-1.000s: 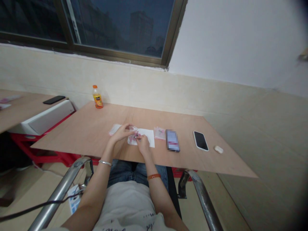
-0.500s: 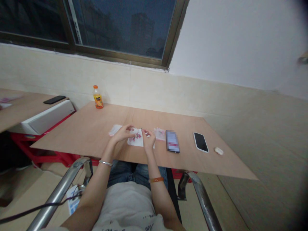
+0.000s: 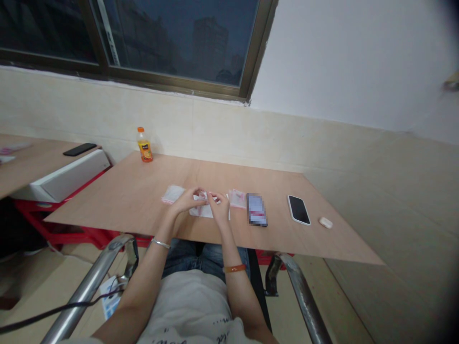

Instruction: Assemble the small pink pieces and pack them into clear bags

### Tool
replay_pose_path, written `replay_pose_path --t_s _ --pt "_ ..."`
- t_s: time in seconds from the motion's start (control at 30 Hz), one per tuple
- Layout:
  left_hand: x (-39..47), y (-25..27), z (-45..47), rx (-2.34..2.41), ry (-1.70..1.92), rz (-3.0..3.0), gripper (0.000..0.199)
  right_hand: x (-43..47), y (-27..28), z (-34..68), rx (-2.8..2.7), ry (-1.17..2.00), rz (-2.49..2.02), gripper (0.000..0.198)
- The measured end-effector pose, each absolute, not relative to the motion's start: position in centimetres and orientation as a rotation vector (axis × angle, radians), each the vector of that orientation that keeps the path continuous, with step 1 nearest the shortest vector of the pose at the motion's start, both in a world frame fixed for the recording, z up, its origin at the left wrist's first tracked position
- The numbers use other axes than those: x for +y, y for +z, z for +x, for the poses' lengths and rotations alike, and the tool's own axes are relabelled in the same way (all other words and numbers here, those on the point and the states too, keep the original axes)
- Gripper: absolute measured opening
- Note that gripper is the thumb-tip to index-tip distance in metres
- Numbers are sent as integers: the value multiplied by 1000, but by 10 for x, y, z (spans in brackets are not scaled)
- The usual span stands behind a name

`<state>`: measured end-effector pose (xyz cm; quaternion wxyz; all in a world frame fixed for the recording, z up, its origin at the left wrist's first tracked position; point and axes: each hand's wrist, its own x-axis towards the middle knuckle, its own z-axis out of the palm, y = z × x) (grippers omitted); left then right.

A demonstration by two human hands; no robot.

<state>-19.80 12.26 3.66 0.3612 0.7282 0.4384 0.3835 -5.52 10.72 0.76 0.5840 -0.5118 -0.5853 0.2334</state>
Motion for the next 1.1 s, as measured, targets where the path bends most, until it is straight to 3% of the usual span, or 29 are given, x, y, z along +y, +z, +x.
replay_pose_path --t_s 0.43,0.87,1.1 --pt "122 30 -199 1196 1052 1848 40 107 9 -44 -1627 773 -1082 22" --pt "122 40 -199 1013 1142 1706 26 99 33 -34 -1344 828 -964 17" --pt "111 59 -196 1014 1194 1656 25 95 37 -33 -1251 931 -915 29"
